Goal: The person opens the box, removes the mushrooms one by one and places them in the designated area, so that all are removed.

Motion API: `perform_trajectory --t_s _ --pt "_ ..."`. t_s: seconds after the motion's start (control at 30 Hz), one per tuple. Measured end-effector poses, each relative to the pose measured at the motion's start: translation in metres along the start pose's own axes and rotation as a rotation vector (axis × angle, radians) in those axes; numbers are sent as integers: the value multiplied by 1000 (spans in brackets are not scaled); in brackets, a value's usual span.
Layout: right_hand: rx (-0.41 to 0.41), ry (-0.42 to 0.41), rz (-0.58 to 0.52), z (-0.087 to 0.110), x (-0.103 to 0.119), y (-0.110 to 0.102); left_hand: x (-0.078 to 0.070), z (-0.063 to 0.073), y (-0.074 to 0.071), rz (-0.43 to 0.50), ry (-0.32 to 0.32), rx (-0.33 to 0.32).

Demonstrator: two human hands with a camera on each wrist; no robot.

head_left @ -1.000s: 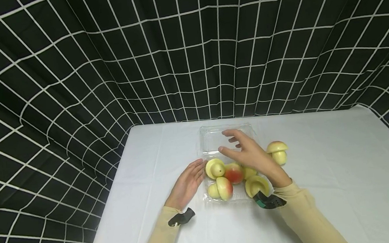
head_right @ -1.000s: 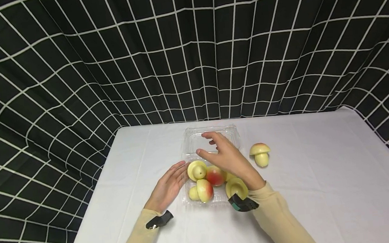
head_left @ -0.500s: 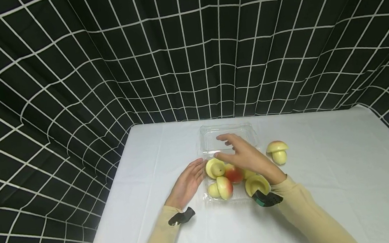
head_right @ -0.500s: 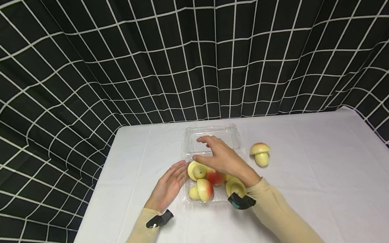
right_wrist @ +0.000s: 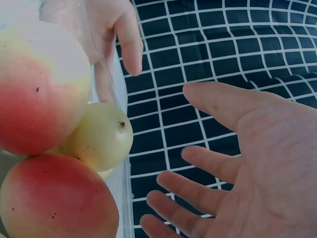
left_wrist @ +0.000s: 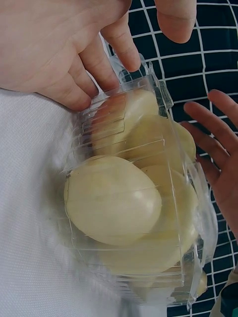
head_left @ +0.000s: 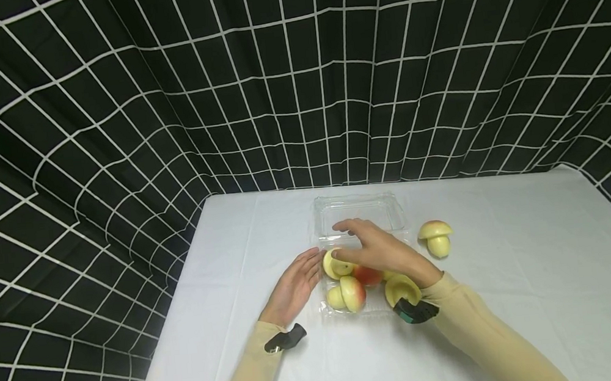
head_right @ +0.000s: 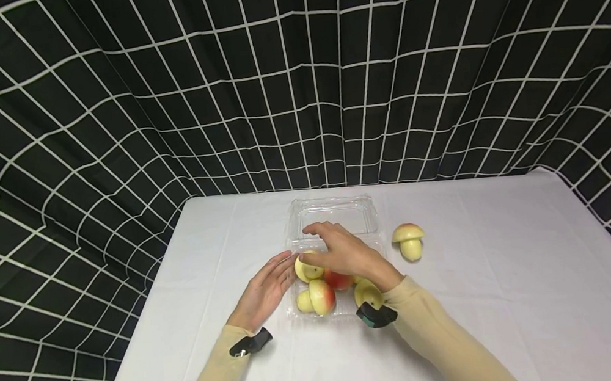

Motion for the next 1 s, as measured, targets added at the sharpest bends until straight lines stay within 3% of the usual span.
perform_trajectory --t_s 0.47,1.0 --pt "81 18 97 -8 -3 12 0 -1 1 -4 -9 1" --pt "36 -75 229 -6 2 20 1 -1 0 -5 -6 -4"
Point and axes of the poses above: each hand's wrist, its own z-axis away from the middle knuckle, its own y-axis out of the palm, x = y × z, the point moved 4 cm from there along -z, towards the middle knuckle, and after that the axes turned 14 degrees about y, right-handed, at the moved point
